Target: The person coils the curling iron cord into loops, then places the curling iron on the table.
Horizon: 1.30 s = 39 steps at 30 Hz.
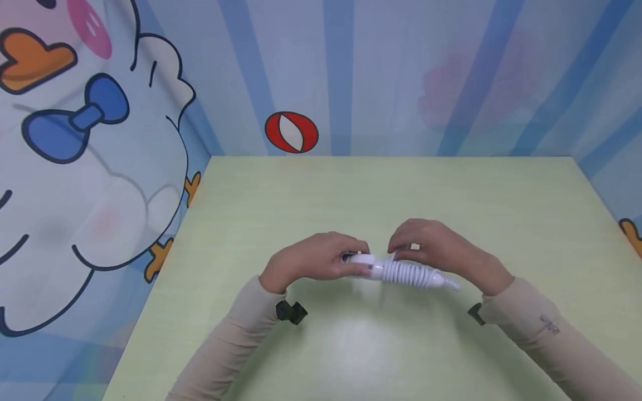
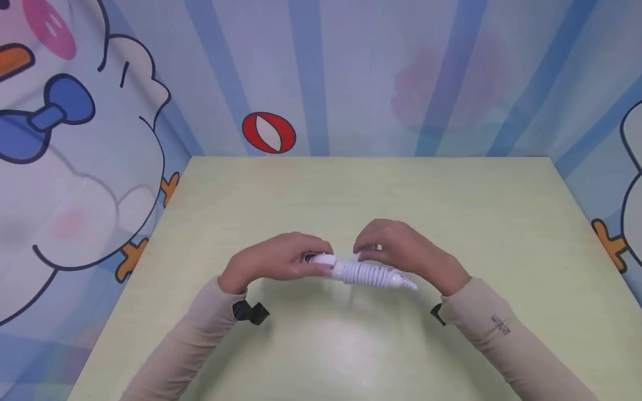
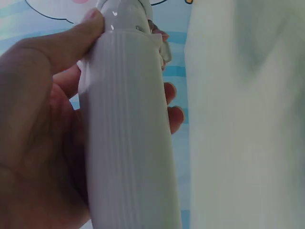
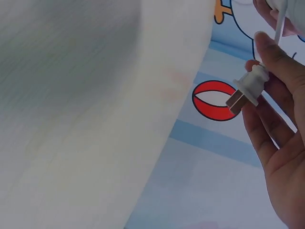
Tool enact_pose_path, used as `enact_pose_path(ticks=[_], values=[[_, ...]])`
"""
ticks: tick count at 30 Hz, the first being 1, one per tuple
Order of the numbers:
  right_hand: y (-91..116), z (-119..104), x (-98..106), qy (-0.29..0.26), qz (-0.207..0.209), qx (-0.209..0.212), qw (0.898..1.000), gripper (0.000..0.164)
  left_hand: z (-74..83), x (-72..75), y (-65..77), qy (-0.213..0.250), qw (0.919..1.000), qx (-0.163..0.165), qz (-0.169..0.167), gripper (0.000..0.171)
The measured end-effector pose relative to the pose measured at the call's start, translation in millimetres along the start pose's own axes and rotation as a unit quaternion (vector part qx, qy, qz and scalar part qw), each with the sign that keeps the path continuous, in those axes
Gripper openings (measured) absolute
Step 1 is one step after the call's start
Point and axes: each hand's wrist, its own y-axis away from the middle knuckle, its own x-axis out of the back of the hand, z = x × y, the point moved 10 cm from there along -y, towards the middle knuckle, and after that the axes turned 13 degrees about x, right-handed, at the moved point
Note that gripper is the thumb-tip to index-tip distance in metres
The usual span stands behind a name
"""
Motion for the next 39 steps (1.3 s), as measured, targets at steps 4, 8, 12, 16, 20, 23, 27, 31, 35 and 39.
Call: enact_pose_path(ticks=[4, 8, 12, 16, 20, 23, 27, 31, 35, 39], values=[[-1, 1, -8, 0.037, -0.017, 0.018, 0.999, 0.014, -7.2, -16.5, -7.3, -0.049, 0.9983, 0.029, 0.006, 0.027], [0, 5, -19, 0.071, -0.033, 0.03, 0.996, 0.013, -13.6, -31.2, -16.3, -0.106, 0.9927, 0.05, 0.029, 0.029], [3, 11, -32, 0.096, -0.05, 0.029, 0.994, 0.013, -20.0, -40.4, -23.9, -0.12, 0.9897, 0.07, 0.036, 0.029], [4, 19, -41, 0.107, -0.062, 0.02, 0.992, 0.012, -28.5, -47.2, -30.0, -0.11, 0.9897, 0.088, 0.029, 0.03], [5, 28, -46, 0.109, -0.073, 0.009, 0.991, 0.011, -36.7, -51.2, -35.5, -0.098, 0.9898, 0.1, 0.027, 0.031], [6, 35, -48, 0.103, -0.076, -0.003, 0.992, 0.011, -41.6, -52.0, -38.5, -0.092, 0.9894, 0.107, 0.033, 0.032], [6, 43, -49, 0.095, -0.074, -0.022, 0.992, 0.012, -44.3, -50.3, -39.7, -0.098, 0.9879, 0.11, 0.048, 0.031], [7, 47, -50, 0.091, -0.073, -0.034, 0.993, 0.013, -46.5, -49.9, -39.1, -0.105, 0.9861, 0.115, 0.058, 0.031], [8, 49, -51, 0.089, -0.069, -0.036, 0.993, 0.013, -48.0, -50.4, -39.1, -0.101, 0.9854, 0.122, 0.061, 0.031], [8, 50, -53, 0.085, -0.065, -0.035, 0.994, 0.013, -47.6, -50.9, -39.5, -0.099, 0.9853, 0.125, 0.061, 0.031]])
